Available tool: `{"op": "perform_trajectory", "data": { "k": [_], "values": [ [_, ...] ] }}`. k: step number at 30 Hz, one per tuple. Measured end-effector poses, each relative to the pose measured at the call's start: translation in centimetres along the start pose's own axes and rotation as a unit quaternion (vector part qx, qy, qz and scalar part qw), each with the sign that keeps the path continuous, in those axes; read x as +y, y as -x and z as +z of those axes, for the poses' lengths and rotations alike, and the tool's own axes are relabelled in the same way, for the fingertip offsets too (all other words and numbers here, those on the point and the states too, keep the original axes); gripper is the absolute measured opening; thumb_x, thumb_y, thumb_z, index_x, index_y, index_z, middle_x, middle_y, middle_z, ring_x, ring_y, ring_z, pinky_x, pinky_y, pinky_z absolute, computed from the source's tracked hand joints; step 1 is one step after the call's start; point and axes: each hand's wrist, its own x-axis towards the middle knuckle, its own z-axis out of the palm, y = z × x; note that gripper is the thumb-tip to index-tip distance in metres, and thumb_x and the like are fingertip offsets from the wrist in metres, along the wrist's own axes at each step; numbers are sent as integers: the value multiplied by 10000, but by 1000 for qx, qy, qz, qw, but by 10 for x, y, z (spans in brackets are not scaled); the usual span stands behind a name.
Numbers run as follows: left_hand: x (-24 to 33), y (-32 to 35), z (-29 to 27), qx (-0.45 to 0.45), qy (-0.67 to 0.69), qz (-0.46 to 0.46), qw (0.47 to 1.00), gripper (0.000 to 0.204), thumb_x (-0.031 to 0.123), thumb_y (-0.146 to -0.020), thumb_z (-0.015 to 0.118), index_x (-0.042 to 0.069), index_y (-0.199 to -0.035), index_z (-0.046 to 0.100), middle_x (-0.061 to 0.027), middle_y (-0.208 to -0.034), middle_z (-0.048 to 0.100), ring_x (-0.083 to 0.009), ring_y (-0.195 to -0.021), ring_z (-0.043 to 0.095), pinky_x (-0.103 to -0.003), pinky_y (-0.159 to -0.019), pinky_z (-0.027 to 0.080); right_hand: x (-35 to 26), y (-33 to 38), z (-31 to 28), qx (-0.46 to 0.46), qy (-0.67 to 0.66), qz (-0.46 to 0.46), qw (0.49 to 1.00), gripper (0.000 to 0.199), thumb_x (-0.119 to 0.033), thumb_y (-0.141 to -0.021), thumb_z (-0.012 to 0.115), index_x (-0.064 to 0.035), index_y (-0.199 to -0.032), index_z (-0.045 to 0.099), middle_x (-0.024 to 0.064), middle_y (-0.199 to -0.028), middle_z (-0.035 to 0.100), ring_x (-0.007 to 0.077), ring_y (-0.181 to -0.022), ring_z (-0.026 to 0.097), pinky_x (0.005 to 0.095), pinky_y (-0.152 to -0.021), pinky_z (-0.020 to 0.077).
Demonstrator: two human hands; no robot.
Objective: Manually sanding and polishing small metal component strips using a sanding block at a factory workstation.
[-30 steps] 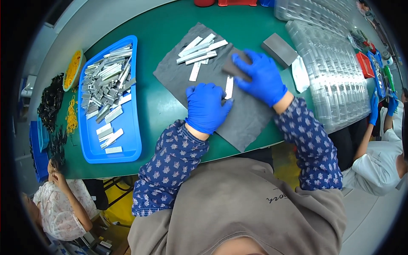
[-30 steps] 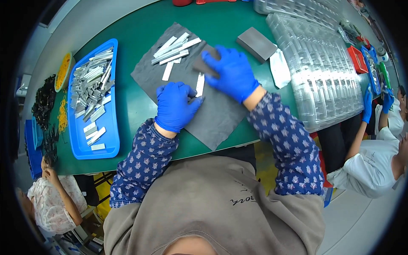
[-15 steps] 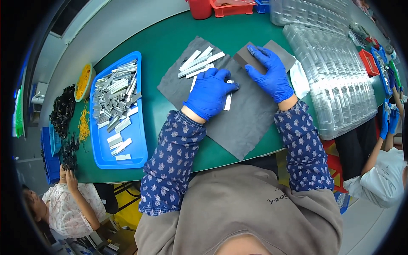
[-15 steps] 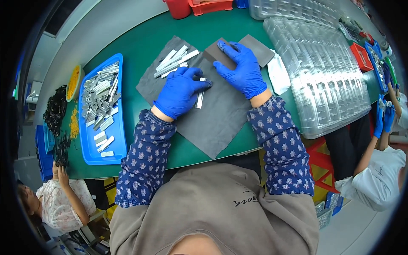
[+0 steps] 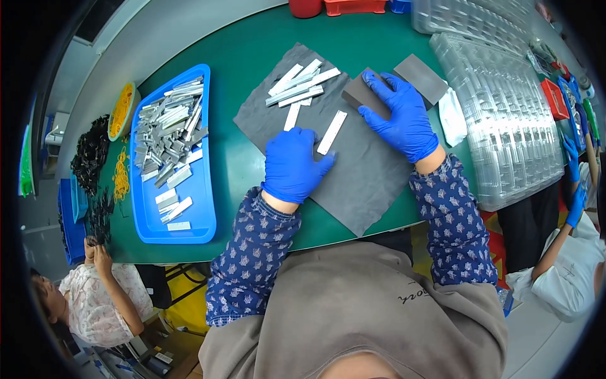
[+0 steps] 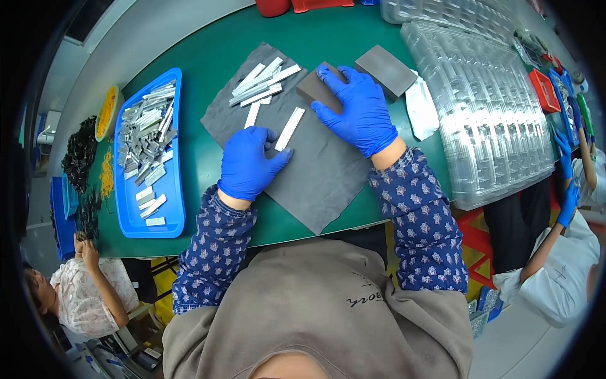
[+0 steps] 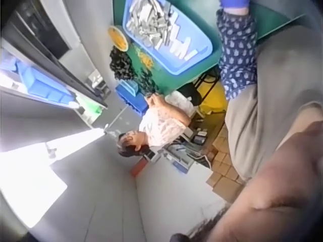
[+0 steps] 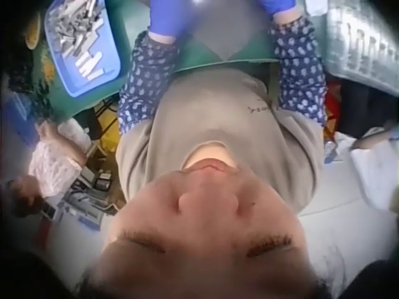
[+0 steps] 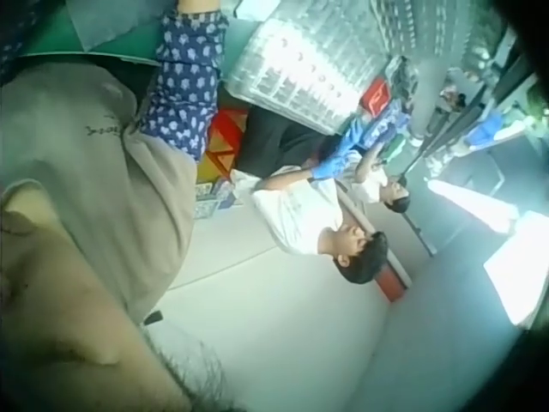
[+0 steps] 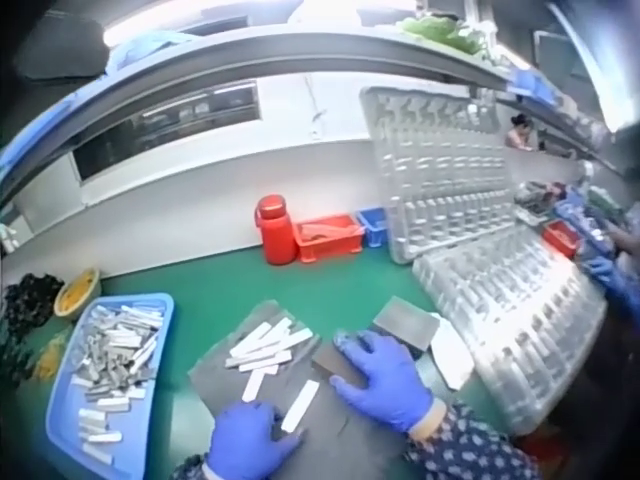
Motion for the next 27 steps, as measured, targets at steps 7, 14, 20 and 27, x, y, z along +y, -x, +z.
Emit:
{"op": "perform_trajectory", "data": {
  "k": [7, 14, 20, 27],
  "values": [
    [-6, 11, 0, -23, 59, -32, 998, 248, 295, -741, 725, 65, -756, 634, -132, -722, 604, -322, -704, 601, -434, -645, 464, -42, 12, 12, -81, 62, -131, 986, 599, -310, -788, 701, -213, -1355, 534, 227, -1277, 522, 387, -1090, 538, 450, -935, 438],
    [-4, 11, 0, -16, 60, -32, 998, 230, 285, -749, 710, 70, -742, 629, -119, -724, 609, -309, -697, 606, -430, -657, 466, -34, 5, 19, -52, 80, -81, 992, 561, -303, -761, 714, -201, -1298, 589, 229, -1242, 543, 385, -1040, 560, 441, -899, 465],
    [-3, 11, -2, -21, 52, -26, 998, 233, 290, -737, 717, 77, -757, 626, -107, -736, 613, -301, -722, 611, -434, -666, 465, -30, -2, 14, -59, 85, -80, 991, 546, -291, -765, 712, -211, -1292, 595, 225, -1251, 546, 387, -1028, 563, 446, -892, 467],
    [-9, 12, -2, -37, 101, -34, 994, 244, 290, -721, 727, 83, -796, 622, -104, -783, 620, -295, -765, 616, -429, -691, 470, -18, -1, -6, -40, 51, -63, 996, 514, -265, -779, 688, -205, -1284, 607, 221, -1283, 536, 390, -1085, 541, 444, -943, 439]
  ]
}}
